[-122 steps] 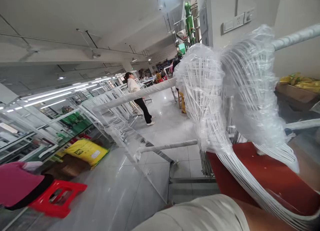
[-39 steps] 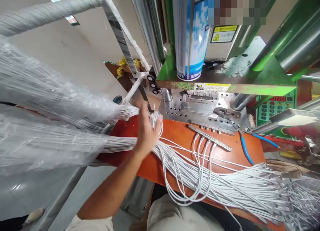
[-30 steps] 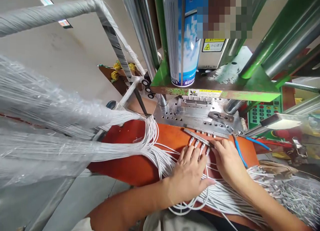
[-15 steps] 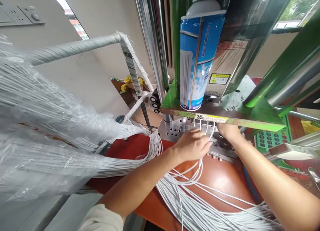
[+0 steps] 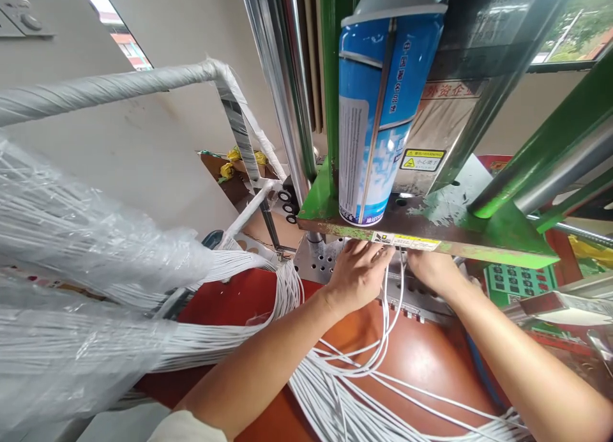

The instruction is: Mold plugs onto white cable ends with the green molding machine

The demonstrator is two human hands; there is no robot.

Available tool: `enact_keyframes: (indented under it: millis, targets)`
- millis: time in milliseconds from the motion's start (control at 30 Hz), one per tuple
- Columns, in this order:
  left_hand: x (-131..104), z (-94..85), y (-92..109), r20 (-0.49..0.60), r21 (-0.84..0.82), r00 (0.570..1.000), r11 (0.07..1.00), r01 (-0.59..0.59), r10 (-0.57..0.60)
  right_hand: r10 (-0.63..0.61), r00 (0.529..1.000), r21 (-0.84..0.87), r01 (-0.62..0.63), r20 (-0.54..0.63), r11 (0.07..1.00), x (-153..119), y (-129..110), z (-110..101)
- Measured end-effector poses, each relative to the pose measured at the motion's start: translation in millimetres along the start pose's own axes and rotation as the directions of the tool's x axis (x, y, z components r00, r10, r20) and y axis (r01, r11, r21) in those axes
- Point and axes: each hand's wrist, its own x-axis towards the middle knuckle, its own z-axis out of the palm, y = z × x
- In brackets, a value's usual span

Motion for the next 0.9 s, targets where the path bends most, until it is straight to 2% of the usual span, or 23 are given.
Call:
enact_keyframes:
  millis: [133,233,333,500,600,667,733,767,833,900]
  targets:
    - [-6.4,-0.3,8.7,0.047,0.100,0.997,0.993,0.064,-0.069,-0.077,0.996,-0.169,0.082,0.040,0.982,-43.4,-40.7,4.2]
    - [-6.4,4.9,11.0,0.073,0.129,0.993,0.988,0.081,-0.091,-0.084,0.996,-0.304,0.092,0.038,0.948,-51.0,-55.5,10.9]
    - [-4.3,14.7,5.5,0.069,0.152,0.995,0.986,0.067,-0.078,-0.057,0.997,-0.342,0.073,0.056,0.937,-42.0,-55.1,18.5]
    - [-0.3,29.0,-2.2,0.057,0.185,0.997,0.982,0.031,-0.043,-0.036,0.999,-0.286,0.033,-0.005,0.958,-31.5,-52.6,27.3]
    - [6.8,25.5,-2.9,0.040,0.146,0.997,0.988,0.053,-0.059,-0.031,0.999,-0.233,0.029,-0.008,0.972,-25.6,-53.1,20.3]
    - [5.4,13.1,-3.8,0.031,0.091,0.997,0.993,0.071,-0.074,-0.037,0.999,-0.217,0.029,-0.033,0.976,-30.1,-51.0,6.9]
    - [-12.9,-8.7,-4.4,0.027,0.025,0.996,0.996,0.081,-0.082,-0.048,0.996,-0.161,0.036,-0.072,0.986,-54.5,-46.6,-11.5]
    - [-31.2,-22.4,-4.3,0.033,-0.012,0.996,0.997,0.080,-0.080,-0.050,0.995,-0.112,0.040,-0.089,0.993,-76.3,-44.0,-21.1]
    - [-86.0,-52.0,-2.9,0.080,-0.084,0.995,0.994,0.065,-0.059,-0.062,0.996,0.031,0.064,-0.062,0.997,-136.8,-40.2,-37.6]
    - [-156.4,-78.6,-1.1,0.151,-0.102,0.988,0.993,0.058,-0.042,-0.048,0.999,0.148,0.045,0.021,0.988,-205.3,-41.7,-46.5]
